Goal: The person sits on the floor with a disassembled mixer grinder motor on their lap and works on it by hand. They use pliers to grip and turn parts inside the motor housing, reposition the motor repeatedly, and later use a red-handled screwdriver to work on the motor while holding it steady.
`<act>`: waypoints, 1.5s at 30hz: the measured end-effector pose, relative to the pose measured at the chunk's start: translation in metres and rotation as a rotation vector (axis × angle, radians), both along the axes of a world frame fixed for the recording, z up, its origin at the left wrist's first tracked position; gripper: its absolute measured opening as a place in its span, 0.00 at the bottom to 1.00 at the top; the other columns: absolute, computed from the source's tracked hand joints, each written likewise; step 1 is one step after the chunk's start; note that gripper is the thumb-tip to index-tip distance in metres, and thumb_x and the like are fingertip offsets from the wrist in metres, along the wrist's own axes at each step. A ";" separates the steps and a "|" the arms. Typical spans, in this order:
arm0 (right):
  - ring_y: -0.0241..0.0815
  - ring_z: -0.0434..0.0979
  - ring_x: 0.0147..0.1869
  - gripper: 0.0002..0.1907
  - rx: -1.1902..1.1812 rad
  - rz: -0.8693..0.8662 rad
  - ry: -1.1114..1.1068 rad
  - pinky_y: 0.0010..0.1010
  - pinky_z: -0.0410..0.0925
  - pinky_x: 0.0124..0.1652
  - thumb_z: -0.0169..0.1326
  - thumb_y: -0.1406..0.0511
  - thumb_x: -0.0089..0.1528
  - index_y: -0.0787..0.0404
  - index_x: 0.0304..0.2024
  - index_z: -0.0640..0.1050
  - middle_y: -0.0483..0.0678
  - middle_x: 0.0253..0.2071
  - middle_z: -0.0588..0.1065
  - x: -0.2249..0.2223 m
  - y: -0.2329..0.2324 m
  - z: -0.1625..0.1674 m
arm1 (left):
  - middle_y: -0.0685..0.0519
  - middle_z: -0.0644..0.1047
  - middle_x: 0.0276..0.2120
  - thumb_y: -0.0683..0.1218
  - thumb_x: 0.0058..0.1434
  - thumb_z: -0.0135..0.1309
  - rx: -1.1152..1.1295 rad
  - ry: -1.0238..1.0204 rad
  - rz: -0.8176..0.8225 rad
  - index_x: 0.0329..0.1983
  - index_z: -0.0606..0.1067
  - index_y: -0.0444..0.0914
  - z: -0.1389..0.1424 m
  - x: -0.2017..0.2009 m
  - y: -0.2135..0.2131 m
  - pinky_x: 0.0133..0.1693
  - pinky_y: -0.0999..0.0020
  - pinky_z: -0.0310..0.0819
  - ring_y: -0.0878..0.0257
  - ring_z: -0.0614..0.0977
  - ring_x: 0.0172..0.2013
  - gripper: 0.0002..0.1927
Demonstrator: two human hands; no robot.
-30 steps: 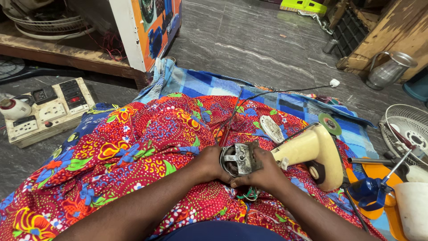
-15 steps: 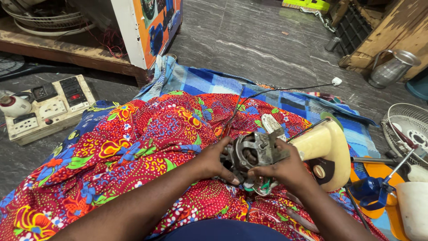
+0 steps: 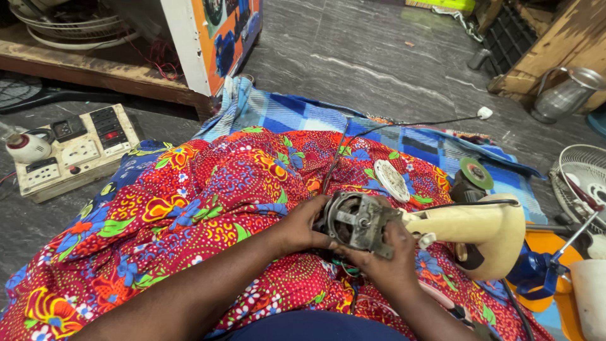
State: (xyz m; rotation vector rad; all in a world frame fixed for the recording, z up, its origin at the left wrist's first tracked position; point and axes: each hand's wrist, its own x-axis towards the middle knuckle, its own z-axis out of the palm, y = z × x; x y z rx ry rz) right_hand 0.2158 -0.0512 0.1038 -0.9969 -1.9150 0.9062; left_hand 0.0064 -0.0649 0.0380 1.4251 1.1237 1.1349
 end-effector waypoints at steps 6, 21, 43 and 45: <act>0.52 0.74 0.63 0.56 0.199 0.060 -0.038 0.44 0.70 0.58 0.73 0.66 0.42 0.65 0.68 0.58 0.59 0.59 0.70 0.002 -0.015 -0.027 | 0.46 0.79 0.49 0.46 0.37 0.74 -0.051 0.111 0.027 0.57 0.69 0.33 0.005 0.001 -0.003 0.53 0.63 0.77 0.59 0.82 0.50 0.43; 0.65 0.45 0.80 0.58 0.192 0.237 -0.248 0.47 0.54 0.69 0.72 0.73 0.42 0.55 0.66 0.50 0.62 0.75 0.46 0.013 -0.009 -0.050 | 0.42 0.73 0.47 0.37 0.29 0.76 0.200 0.507 0.070 0.47 0.66 0.34 0.006 0.007 0.000 0.50 0.56 0.74 0.46 0.77 0.51 0.42; 0.46 0.54 0.80 0.44 -0.565 0.144 0.063 0.34 0.55 0.70 0.47 0.85 0.55 0.61 0.73 0.54 0.54 0.76 0.58 0.018 0.028 -0.045 | 0.44 0.75 0.48 0.42 0.37 0.75 0.148 0.542 0.042 0.48 0.68 0.36 0.014 0.005 -0.002 0.52 0.57 0.75 0.48 0.79 0.52 0.36; 0.46 0.58 0.79 0.43 -0.574 0.111 0.039 0.34 0.59 0.68 0.47 0.86 0.54 0.63 0.71 0.58 0.55 0.75 0.61 0.017 0.029 -0.045 | 0.42 0.72 0.52 0.41 0.36 0.75 0.164 0.581 -0.027 0.55 0.67 0.35 0.016 0.000 -0.005 0.55 0.57 0.73 0.46 0.76 0.56 0.42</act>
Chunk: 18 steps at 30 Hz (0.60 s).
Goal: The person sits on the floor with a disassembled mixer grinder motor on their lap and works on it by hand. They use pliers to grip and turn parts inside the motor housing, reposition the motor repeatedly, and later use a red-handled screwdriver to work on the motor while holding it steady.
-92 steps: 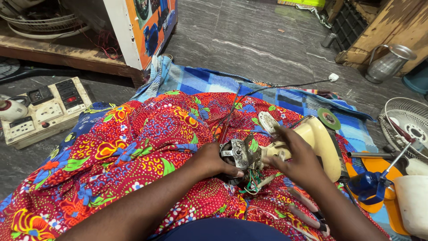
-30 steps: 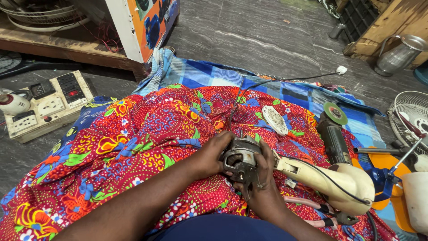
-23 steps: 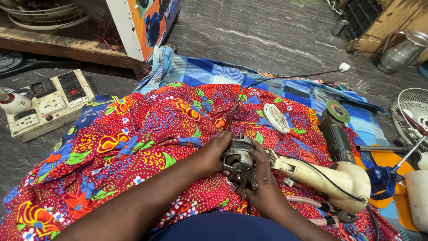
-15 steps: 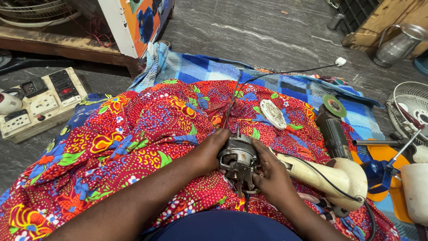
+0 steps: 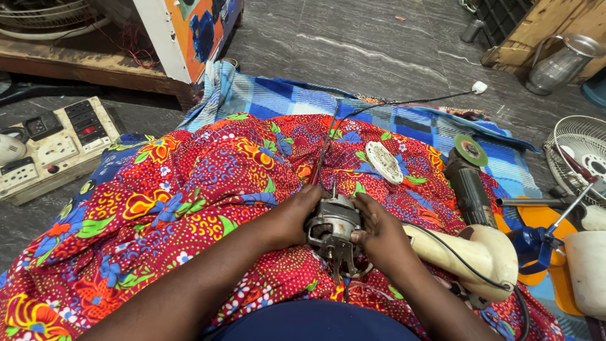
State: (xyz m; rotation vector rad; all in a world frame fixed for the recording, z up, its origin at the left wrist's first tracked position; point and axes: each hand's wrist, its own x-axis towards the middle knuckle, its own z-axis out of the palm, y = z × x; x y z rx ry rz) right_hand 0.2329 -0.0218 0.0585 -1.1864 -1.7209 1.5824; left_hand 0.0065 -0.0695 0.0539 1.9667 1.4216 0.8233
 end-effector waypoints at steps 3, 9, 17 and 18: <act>0.47 0.63 0.77 0.43 -0.067 -0.068 0.029 0.35 0.67 0.63 0.46 0.87 0.52 0.64 0.69 0.61 0.55 0.73 0.64 -0.003 0.000 0.001 | 0.40 0.67 0.58 0.43 0.31 0.77 -0.069 -0.044 -0.105 0.67 0.60 0.35 0.004 -0.008 -0.003 0.58 0.56 0.66 0.44 0.69 0.60 0.58; 0.47 0.69 0.74 0.41 0.028 -0.121 -0.014 0.34 0.70 0.59 0.48 0.88 0.49 0.66 0.66 0.66 0.56 0.68 0.70 -0.006 -0.012 0.006 | 0.44 0.74 0.55 0.50 0.40 0.75 -0.120 -0.150 0.005 0.64 0.73 0.37 0.003 -0.003 -0.001 0.60 0.57 0.69 0.50 0.76 0.59 0.45; 0.47 0.68 0.73 0.39 0.305 0.054 -0.101 0.31 0.65 0.63 0.56 0.84 0.50 0.68 0.65 0.65 0.58 0.66 0.70 0.011 -0.028 0.025 | 0.45 0.75 0.54 0.46 0.42 0.72 -0.118 -0.169 0.013 0.62 0.74 0.35 0.002 0.003 -0.004 0.60 0.59 0.70 0.51 0.77 0.57 0.40; 0.46 0.72 0.69 0.34 0.345 0.009 -0.079 0.31 0.70 0.59 0.53 0.81 0.54 0.68 0.64 0.65 0.57 0.63 0.73 0.022 -0.034 0.029 | 0.45 0.75 0.54 0.46 0.43 0.72 -0.118 -0.166 0.016 0.62 0.74 0.35 0.002 0.003 -0.004 0.60 0.59 0.70 0.51 0.77 0.57 0.40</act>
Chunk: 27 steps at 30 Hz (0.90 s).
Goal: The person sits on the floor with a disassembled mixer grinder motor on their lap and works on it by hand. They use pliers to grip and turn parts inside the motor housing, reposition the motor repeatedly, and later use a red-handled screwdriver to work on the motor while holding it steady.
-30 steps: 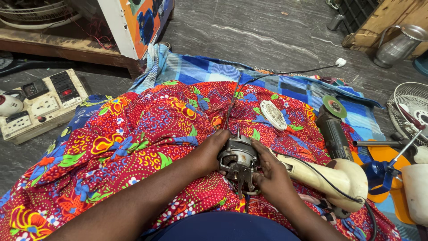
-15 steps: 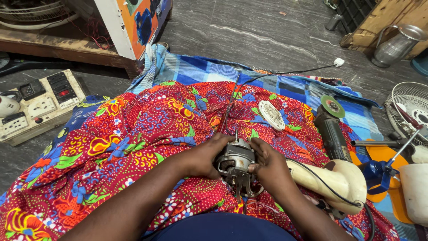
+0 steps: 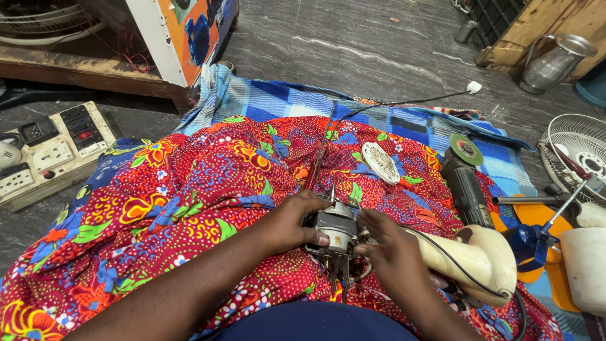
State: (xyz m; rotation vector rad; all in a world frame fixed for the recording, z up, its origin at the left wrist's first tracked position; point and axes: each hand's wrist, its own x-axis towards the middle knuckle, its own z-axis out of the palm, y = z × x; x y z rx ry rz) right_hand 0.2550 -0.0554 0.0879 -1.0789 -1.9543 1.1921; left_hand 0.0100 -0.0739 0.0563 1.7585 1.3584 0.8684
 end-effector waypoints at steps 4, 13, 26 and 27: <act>0.55 0.85 0.45 0.18 -0.160 -0.506 -0.143 0.48 0.76 0.37 0.55 0.71 0.66 0.70 0.59 0.75 0.61 0.43 0.82 0.061 -0.026 0.005 | 0.44 0.75 0.54 0.46 0.44 0.72 0.009 -0.007 0.001 0.62 0.74 0.34 0.005 0.002 -0.002 0.60 0.59 0.69 0.51 0.77 0.58 0.39; 0.52 0.77 0.58 0.22 0.642 -0.342 -0.723 0.46 0.73 0.51 0.53 0.57 0.63 0.52 0.58 0.79 0.63 0.54 0.77 0.143 -0.022 -0.099 | 0.43 0.67 0.58 0.48 0.50 0.69 -0.128 0.102 -0.045 0.73 0.64 0.53 0.021 0.005 -0.006 0.64 0.56 0.66 0.48 0.72 0.62 0.46; 0.47 0.72 0.48 0.22 -0.013 -0.360 -0.888 0.42 0.70 0.44 0.60 0.62 0.56 0.54 0.55 0.78 0.56 0.44 0.72 0.225 -0.014 -0.098 | 0.45 0.69 0.59 0.43 0.50 0.68 -0.013 0.051 -0.062 0.72 0.64 0.46 -0.002 0.006 0.000 0.63 0.56 0.63 0.48 0.70 0.63 0.45; 0.46 0.72 0.47 0.23 -0.041 -0.364 -0.903 0.42 0.70 0.44 0.60 0.63 0.56 0.54 0.55 0.78 0.56 0.43 0.72 0.235 -0.011 -0.092 | 0.45 0.70 0.59 0.43 0.49 0.69 0.006 0.042 -0.066 0.72 0.65 0.45 -0.002 0.007 0.002 0.63 0.56 0.63 0.49 0.70 0.63 0.45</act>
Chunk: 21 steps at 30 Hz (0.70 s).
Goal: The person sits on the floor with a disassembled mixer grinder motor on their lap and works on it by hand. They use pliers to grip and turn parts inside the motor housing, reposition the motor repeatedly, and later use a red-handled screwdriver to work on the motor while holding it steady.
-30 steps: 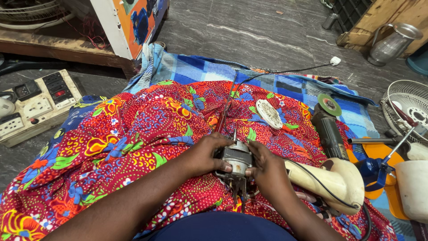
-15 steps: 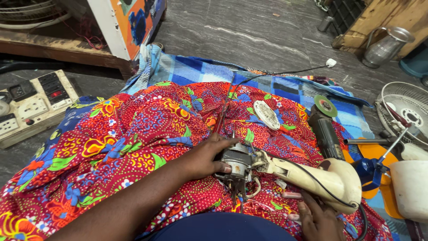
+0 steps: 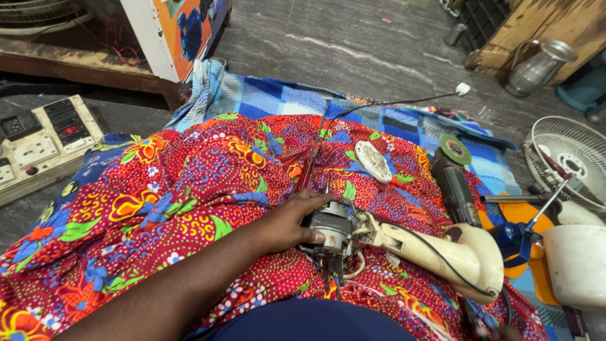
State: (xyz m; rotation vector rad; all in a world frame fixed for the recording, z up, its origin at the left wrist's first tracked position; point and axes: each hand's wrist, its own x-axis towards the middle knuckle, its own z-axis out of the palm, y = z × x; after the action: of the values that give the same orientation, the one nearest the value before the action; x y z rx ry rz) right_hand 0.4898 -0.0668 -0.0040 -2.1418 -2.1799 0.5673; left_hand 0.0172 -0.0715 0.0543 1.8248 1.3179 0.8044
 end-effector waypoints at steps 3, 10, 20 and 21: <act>0.45 0.71 0.45 0.23 -0.060 -0.039 -0.011 0.41 0.69 0.42 0.62 0.64 0.54 0.54 0.54 0.78 0.54 0.41 0.71 0.009 0.009 0.012 | 0.44 0.71 0.59 0.44 0.48 0.69 -0.014 0.002 0.014 0.71 0.65 0.44 0.002 0.000 0.000 0.63 0.56 0.64 0.49 0.72 0.62 0.45; 0.42 0.68 0.39 0.25 -0.045 -0.050 0.062 0.39 0.67 0.39 0.65 0.67 0.51 0.55 0.52 0.78 0.50 0.36 0.68 0.012 0.014 0.066 | 0.46 0.70 0.57 0.42 0.45 0.70 -0.095 -0.009 0.031 0.72 0.65 0.47 0.012 0.005 -0.007 0.62 0.57 0.65 0.50 0.72 0.61 0.48; 0.46 0.78 0.27 0.18 -0.413 0.029 0.771 0.39 0.74 0.29 0.63 0.71 0.47 0.63 0.40 0.75 0.50 0.26 0.76 -0.145 0.026 0.107 | 0.45 0.70 0.55 0.42 0.44 0.71 -0.069 -0.021 0.030 0.71 0.66 0.47 0.000 0.003 -0.004 0.61 0.56 0.66 0.49 0.73 0.60 0.48; 0.44 0.75 0.27 0.16 -0.267 0.099 0.697 0.37 0.70 0.28 0.64 0.70 0.50 0.63 0.38 0.75 0.50 0.26 0.74 -0.164 0.026 0.111 | 0.45 0.71 0.55 0.42 0.44 0.72 -0.054 -0.018 0.027 0.71 0.67 0.47 -0.002 0.001 -0.003 0.61 0.56 0.66 0.49 0.73 0.60 0.48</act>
State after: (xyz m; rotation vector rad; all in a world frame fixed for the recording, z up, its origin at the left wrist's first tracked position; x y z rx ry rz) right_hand 0.3261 -0.0407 0.1067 -1.5673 -1.8786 1.4220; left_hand 0.0177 -0.0750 0.0526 1.7579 1.3429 0.7902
